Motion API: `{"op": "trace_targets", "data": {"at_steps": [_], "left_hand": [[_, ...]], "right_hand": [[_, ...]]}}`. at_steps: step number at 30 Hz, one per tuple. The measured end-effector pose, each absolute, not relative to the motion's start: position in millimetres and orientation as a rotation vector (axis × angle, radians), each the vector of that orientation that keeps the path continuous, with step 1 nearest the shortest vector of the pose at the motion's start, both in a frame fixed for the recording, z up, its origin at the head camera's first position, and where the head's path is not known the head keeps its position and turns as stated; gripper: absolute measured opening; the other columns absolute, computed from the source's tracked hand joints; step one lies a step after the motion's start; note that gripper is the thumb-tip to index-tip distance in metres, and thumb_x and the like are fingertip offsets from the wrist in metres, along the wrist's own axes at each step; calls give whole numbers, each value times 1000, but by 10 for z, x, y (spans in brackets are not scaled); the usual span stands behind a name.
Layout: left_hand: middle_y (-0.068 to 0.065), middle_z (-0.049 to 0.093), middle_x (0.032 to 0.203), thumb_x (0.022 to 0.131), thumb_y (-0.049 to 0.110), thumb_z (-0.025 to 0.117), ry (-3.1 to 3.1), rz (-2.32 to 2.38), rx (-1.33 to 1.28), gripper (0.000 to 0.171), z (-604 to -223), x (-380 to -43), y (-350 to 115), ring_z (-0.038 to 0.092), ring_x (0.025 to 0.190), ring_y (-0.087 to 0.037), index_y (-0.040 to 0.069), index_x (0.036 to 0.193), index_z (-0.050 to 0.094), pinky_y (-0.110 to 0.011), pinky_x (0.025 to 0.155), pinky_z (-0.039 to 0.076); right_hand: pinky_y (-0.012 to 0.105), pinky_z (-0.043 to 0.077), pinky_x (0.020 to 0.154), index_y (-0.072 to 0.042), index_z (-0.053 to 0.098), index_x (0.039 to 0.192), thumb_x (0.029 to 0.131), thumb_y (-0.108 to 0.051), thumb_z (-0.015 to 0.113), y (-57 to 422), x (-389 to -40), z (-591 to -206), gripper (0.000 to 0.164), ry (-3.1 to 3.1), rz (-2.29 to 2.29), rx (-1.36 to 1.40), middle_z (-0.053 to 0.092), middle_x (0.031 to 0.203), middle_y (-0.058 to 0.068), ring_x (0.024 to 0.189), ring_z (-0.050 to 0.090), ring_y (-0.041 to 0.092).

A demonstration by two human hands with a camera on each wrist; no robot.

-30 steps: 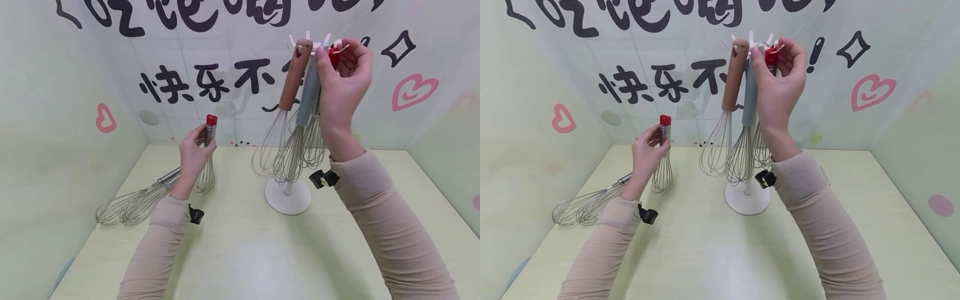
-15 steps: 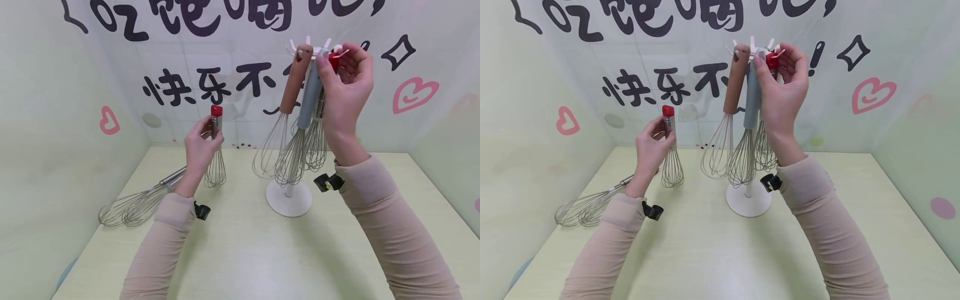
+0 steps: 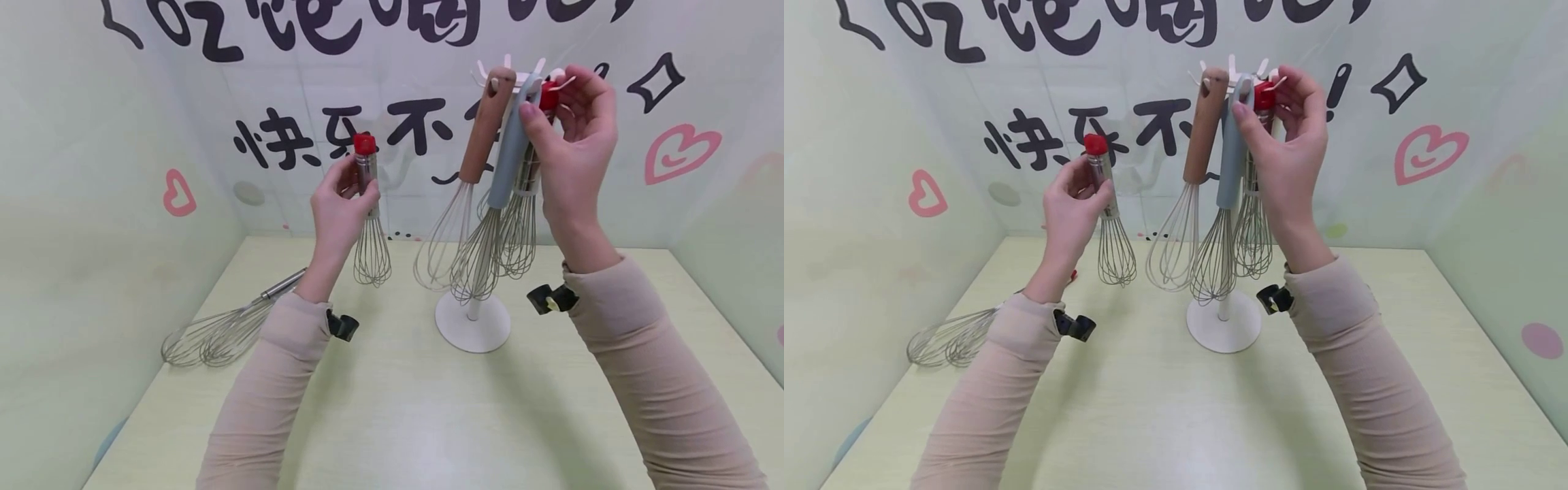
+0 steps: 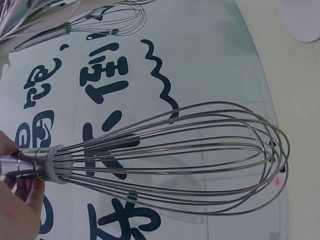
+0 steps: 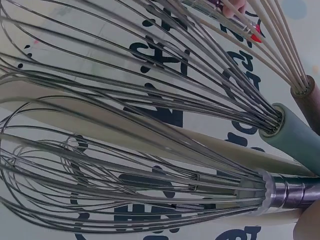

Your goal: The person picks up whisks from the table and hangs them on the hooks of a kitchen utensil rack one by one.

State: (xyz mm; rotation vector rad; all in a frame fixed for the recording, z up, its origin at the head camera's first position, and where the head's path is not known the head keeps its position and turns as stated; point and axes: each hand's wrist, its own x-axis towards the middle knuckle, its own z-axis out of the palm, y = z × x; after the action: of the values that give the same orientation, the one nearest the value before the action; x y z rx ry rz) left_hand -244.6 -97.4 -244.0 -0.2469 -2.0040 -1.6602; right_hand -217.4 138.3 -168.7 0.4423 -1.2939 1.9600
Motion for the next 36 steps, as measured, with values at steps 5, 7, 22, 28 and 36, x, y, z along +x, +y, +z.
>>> {"op": "trace_targets", "data": {"at_steps": [5, 7, 22, 28, 36], "left_hand": [[-16, 63, 122, 85, 4, 65, -1970, -1698, -273, 45, -2357, -2444, -922, 62, 107, -21, 3, 129, 57, -24, 97, 53], [-16, 63, 122, 85, 4, 65, -1963, -1695, -277, 45, -2321, -2439, -901, 62, 106, -20, 2, 129, 57, -23, 96, 53], [-17, 64, 117, 84, 1, 65, -1892, -1737, -335, 43, -2126, -2413, -770, 62, 102, -19, 0, 126, 55, -23, 94, 54], [-17, 63, 120, 83, 0, 65, -1876, -1781, -368, 43, -2041, -2380, -715, 62, 105, -21, 2, 125, 56, -23, 95, 53], [-14, 64, 121, 84, 4, 68, -1887, -1797, -396, 44, -1954, -2360, -640, 63, 105, -20, 6, 126, 57, -22, 94, 53]], "right_hand": [[24, 46, 96, -1, 51, 115, 75, 7, 69, 1417, -2199, -1732, 44, -1320, 1898, 524, 55, 105, 5, 100, 53, 19], [25, 46, 97, -2, 51, 115, 76, 6, 69, 1426, -2209, -1748, 44, -1325, 1855, 560, 56, 104, 4, 100, 54, 20], [27, 46, 99, -3, 52, 116, 78, 4, 69, 1427, -2213, -1773, 42, -1339, 1784, 583, 57, 104, 2, 102, 55, 21], [27, 46, 98, -2, 53, 116, 77, 3, 69, 1423, -2215, -1775, 43, -1335, 1777, 579, 57, 104, 2, 101, 55, 21], [27, 46, 98, -2, 53, 116, 77, 3, 69, 1420, -2213, -1776, 43, -1333, 1773, 579, 58, 103, 2, 100, 55, 21]]}}
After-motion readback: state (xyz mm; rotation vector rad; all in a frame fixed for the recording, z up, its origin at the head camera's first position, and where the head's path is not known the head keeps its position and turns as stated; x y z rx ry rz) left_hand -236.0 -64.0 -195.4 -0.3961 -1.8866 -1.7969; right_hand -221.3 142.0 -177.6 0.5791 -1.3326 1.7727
